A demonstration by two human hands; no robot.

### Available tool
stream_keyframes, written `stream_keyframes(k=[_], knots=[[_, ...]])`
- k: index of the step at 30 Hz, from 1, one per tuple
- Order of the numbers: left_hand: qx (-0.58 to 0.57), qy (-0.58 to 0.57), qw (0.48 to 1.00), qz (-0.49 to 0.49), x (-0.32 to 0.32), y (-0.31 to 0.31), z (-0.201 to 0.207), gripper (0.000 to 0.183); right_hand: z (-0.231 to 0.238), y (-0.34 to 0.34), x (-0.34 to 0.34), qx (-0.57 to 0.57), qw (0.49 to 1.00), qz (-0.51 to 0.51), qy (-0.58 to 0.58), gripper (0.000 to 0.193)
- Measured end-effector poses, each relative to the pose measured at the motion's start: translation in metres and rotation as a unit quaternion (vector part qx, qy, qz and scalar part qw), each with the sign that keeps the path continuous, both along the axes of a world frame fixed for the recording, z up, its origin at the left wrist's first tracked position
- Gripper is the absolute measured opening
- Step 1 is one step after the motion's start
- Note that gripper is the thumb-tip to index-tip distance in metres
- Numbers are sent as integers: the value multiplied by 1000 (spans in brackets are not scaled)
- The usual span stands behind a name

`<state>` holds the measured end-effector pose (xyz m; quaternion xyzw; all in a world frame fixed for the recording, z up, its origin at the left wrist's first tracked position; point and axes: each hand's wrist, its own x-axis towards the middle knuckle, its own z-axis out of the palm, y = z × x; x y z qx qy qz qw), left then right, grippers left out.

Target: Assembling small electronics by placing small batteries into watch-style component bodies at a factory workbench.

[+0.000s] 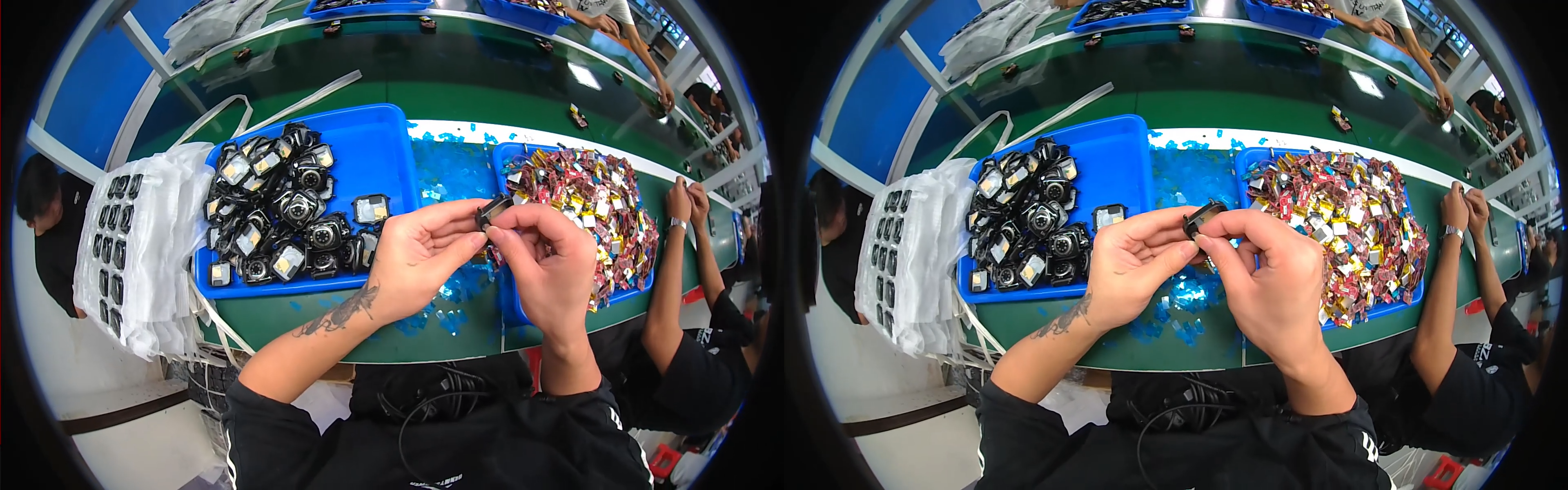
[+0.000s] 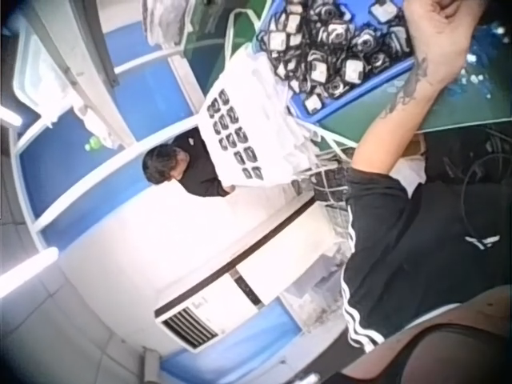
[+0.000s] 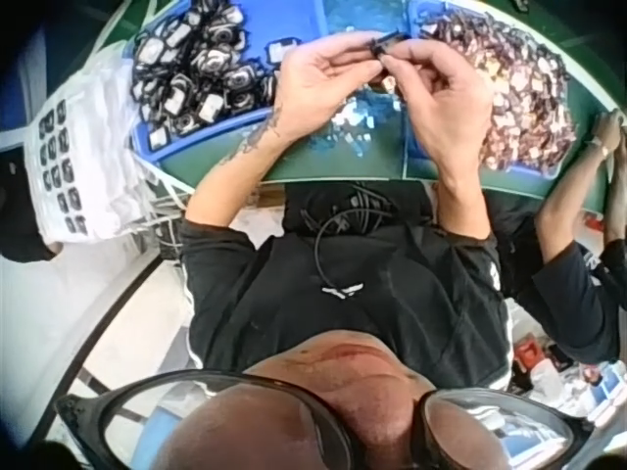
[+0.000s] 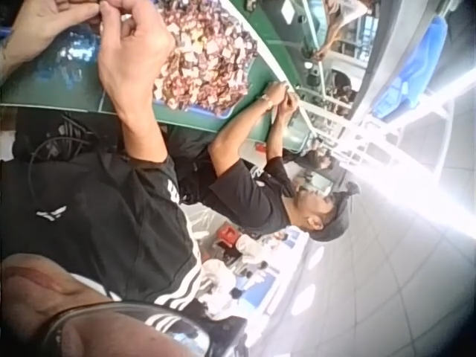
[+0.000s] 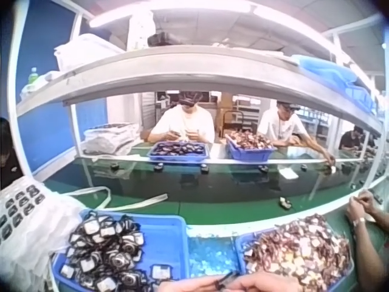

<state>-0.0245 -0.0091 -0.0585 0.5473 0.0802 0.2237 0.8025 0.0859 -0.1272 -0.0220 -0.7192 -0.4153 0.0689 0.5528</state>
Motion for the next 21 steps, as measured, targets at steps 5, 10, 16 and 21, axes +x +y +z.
stream_keyframes(k=[5, 10, 16, 21], knots=[[27, 1, 1000, -1, -3, -2, 1, 39, 9, -2, 0, -50, 999, -6, -9, 6], [51, -29, 998, -2, -3, -5, 2, 40, 6, 1, 4, 18, 999, 17, -49, 8], [42, -24, 999, 16, -5, -9, -3, 38, 8, -3, 2, 39, 993, -2, -114, 21], [44, -30, 999, -2, -6, -9, 2, 37, 9, -5, 5, 40, 989, -26, -140, 34]])
